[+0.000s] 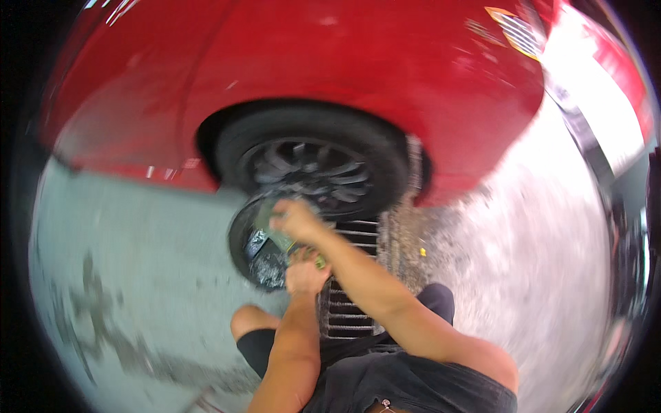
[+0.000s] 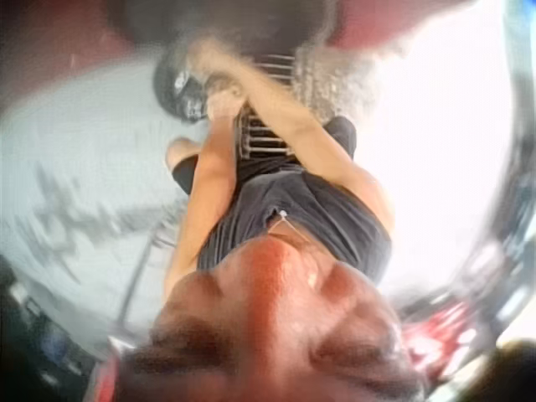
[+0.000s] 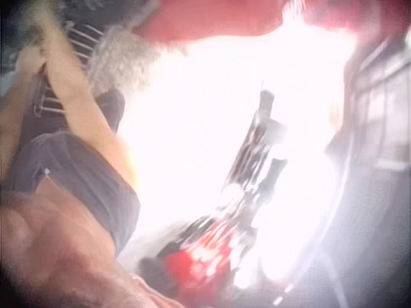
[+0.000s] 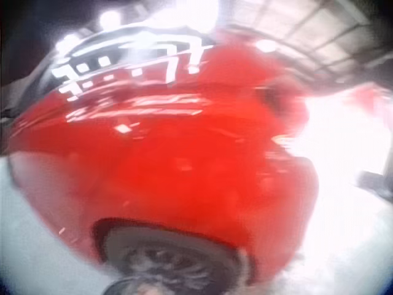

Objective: The person sands the rear quarter panel of a red car using a sanding block and water. They repeatedly dip the sanding block into a bucket of water and wipe the area with a cloth.

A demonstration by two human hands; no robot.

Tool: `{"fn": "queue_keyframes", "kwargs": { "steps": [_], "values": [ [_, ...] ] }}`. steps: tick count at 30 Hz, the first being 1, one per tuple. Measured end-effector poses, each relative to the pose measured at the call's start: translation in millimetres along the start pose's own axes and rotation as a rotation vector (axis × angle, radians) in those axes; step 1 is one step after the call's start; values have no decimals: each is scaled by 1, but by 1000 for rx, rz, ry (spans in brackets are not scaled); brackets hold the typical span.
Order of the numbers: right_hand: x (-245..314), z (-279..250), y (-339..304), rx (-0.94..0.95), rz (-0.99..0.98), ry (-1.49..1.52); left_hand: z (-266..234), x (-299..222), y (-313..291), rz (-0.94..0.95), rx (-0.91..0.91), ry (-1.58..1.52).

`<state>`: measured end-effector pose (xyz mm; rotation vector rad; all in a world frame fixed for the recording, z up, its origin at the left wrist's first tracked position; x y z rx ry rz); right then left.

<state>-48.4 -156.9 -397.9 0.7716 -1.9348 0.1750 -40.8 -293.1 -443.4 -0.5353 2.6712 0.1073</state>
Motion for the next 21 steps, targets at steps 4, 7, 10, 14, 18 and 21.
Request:
{"fn": "queue_keyframes", "kwargs": {
  "steps": [4, 7, 10, 14, 18, 21],
  "values": [
    [28, -13, -23, 113, 218, -10, 34, 36, 3, 67, -165, 87],
    [-15, -41, -36, -35, 97, 216, -5, -26, 6, 17, 9, 73],
    [-11, -69, -65, 31, 216, 432, 8, -6, -3, 36, -103, 122],
    [-41, -108, -114, -56, 414, 681, 7, -2, -6, 80, -146, 25],
    [-87, -180, -166, -159, 524, 580, 6, -7, -6, 56, -94, 46],
    [-78, -266, -202, -178, 780, 447, -1, -9, -9, 26, -102, 67]
  ]
}}
Point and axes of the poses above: each hand's wrist, its own y-axis towards the middle knuckle, its own z-axis out of the palm, x = y × z, the point moved 2 cm from there along y, towards the middle knuckle, and after that the axes turned 6 degrees about -x, right-handed, at the moved point
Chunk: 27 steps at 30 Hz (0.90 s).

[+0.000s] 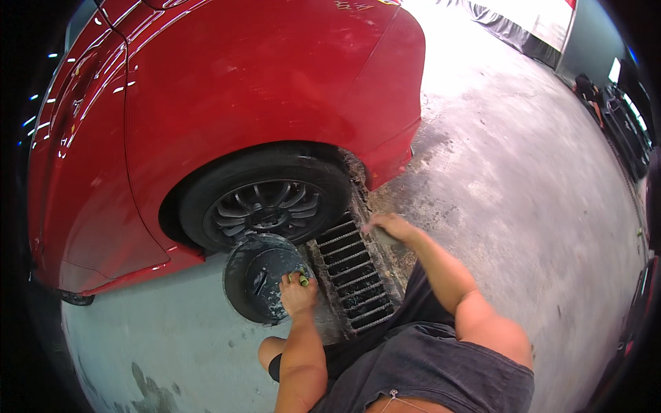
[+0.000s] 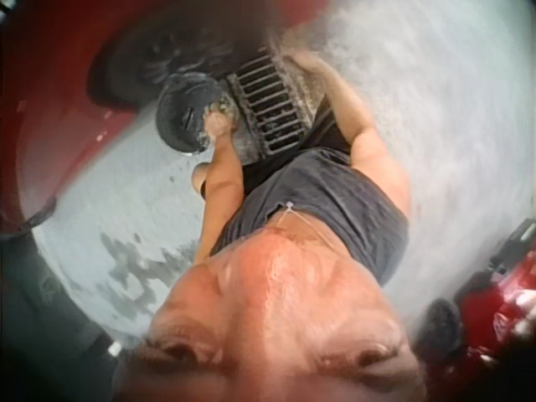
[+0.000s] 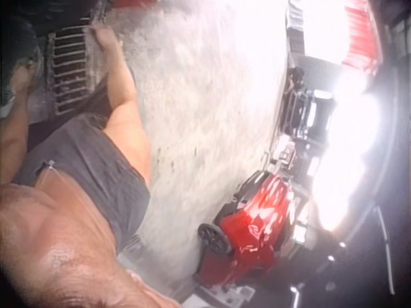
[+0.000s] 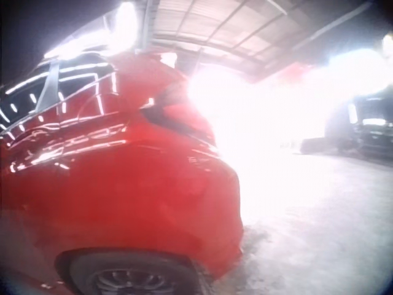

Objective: The person sands the rear quarter panel of a red car using a sanding block and water. They repeatedly dip the sanding block into a bucket of water and wipe the area with a cloth.

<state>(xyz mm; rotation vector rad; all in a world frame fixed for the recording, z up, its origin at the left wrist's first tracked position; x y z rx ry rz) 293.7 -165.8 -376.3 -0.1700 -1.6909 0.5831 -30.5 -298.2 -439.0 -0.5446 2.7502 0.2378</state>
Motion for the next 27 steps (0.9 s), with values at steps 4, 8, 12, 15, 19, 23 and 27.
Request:
{"fn": "queue_keyframes", "kwargs": {
  "steps": [4, 8, 12, 15, 19, 23, 27],
  "values": [
    [-76, -118, -25, -135, -2, -841, 9, 2, 0, 24, -28, -4],
    [-160, -171, -55, -190, 295, -567, -1, -3, -1, -1, 16, 2],
    [-185, -180, -83, -341, 261, -397, 2, -2, -1, 50, -18, -13],
    [-193, -183, -91, -355, 210, -355, -4, -7, -4, 34, -11, -20],
    [-175, -180, -95, -307, 254, -502, -6, -5, -4, 17, 7, -23],
    [-148, -166, -115, -202, 241, -640, 8, 8, -5, 53, -7, -19],
    [-152, -153, -147, 60, 220, -492, -2, -2, -3, 32, 40, -7]
  ]
}}
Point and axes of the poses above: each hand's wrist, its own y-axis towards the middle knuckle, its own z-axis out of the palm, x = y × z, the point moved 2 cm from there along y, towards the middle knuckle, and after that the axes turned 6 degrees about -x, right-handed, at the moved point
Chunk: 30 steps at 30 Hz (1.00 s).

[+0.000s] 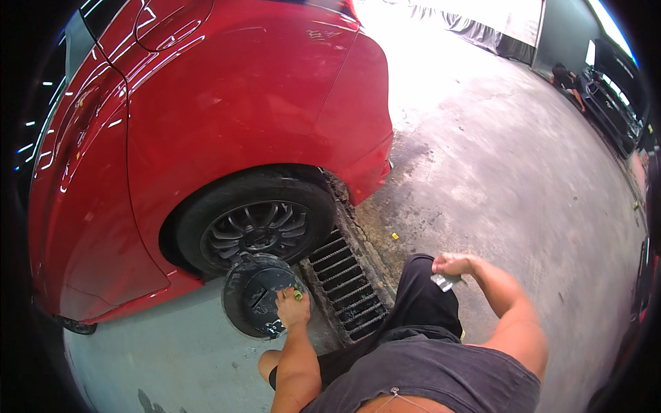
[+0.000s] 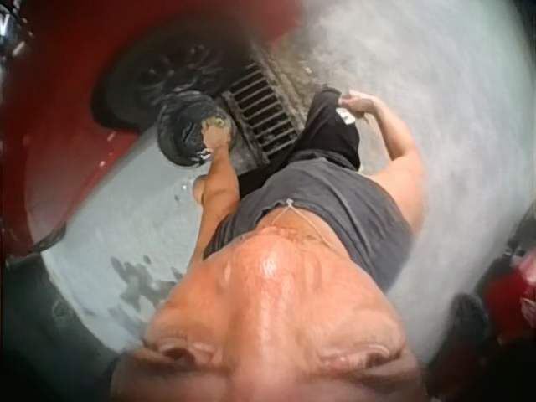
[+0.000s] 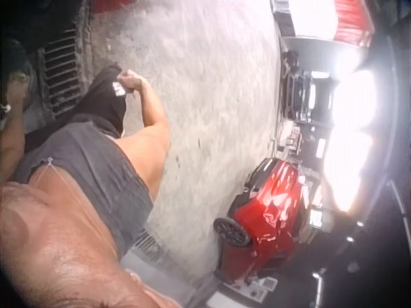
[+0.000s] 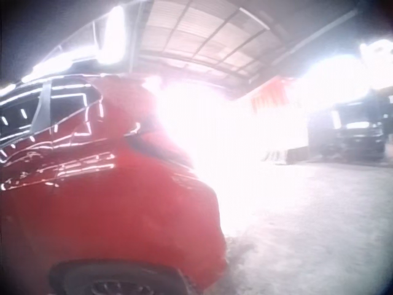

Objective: The person sands the rear quarter panel of a red car using a sanding block and water. They repeatedly dip the sanding block into a bucket of water and wipe the area with a cloth.

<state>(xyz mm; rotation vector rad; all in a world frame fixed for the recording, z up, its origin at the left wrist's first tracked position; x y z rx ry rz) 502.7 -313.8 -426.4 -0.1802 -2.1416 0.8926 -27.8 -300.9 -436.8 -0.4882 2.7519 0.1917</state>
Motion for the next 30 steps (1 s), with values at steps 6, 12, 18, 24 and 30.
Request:
{"fn": "queue_keyframes", "kwargs": {
  "steps": [6, 12, 18, 24, 30],
  "values": [
    [56, 49, -75, -252, 55, -130, -1, 5, 0, -12, -10, -30],
    [56, 50, -45, -138, -16, -396, 0, 4, 1, 8, -24, -23],
    [7, 57, -72, 378, -65, -360, -1, 2, 0, -15, -27, -45],
    [36, 35, -131, 505, 269, 181, 4, 2, -1, -35, -14, -62],
    [57, 45, 56, 196, -169, -189, 10, 9, 7, -3, -13, -78]
  ]
}}
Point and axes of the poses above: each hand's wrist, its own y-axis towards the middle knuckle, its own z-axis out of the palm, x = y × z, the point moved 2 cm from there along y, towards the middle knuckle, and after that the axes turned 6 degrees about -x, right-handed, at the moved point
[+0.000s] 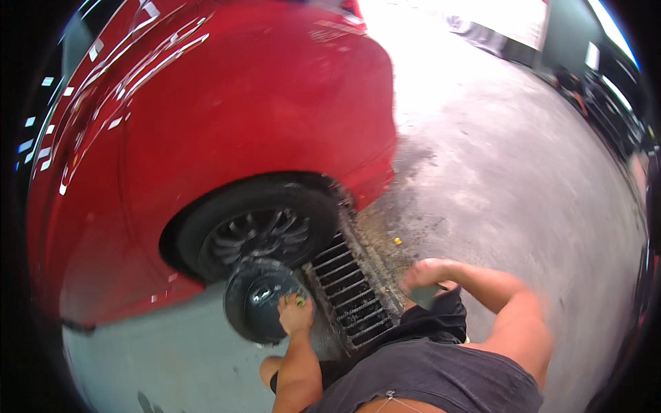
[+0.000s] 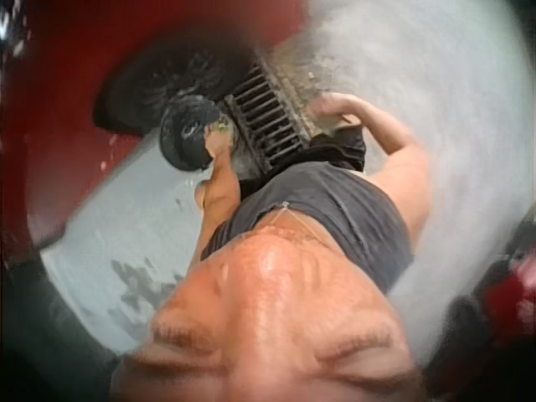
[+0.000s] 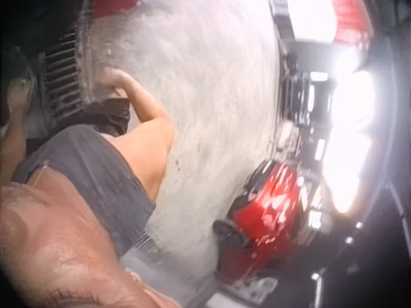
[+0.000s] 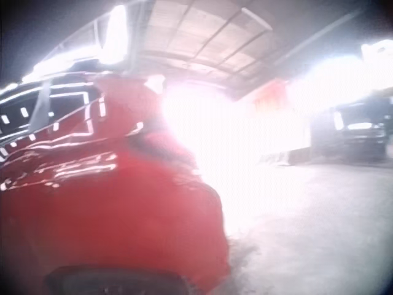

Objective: The person sands the rear quarter panel of a red car using a sanding block and water. They repeatedly dip the sanding block into a bucket of water and wipe the area with a cloth.

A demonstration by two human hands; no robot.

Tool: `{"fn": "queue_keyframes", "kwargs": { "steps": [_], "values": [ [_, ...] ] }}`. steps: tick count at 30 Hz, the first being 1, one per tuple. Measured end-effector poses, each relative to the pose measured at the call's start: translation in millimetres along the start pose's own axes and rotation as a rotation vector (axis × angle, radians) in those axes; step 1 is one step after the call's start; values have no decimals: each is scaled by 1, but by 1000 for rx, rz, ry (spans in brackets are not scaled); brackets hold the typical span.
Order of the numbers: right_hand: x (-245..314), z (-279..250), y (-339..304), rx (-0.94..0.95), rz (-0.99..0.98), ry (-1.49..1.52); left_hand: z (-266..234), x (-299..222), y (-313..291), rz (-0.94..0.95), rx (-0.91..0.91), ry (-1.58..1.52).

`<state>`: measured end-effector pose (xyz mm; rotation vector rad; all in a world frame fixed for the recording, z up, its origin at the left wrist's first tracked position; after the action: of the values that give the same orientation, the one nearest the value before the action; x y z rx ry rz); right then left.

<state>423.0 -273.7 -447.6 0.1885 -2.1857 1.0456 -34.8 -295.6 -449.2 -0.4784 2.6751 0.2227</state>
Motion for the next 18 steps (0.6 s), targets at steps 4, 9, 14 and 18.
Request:
{"fn": "queue_keyframes", "kwargs": {
  "steps": [4, 9, 14, 18],
  "values": [
    [194, -24, 79, -129, -249, 556, -1, 4, -2, 37, -4, -65],
    [329, 61, 178, -76, -677, 315, -9, -4, 5, -26, 123, 124],
    [367, 160, 295, -90, -721, -581, -11, -13, 4, -33, 67, 127],
    [334, 187, 343, -54, -386, -736, -5, -4, -1, 6, 16, 142]
  ]
}}
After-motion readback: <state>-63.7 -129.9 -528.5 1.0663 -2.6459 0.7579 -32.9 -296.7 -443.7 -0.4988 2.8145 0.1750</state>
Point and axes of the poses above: each hand's wrist, its own y-axis towards the middle knuckle, its own z-axis out of the palm, x = y × z, the point moved 2 cm from there along y, towards the middle knuckle, and after that the axes turned 6 degrees about -x, right-handed, at the moved point
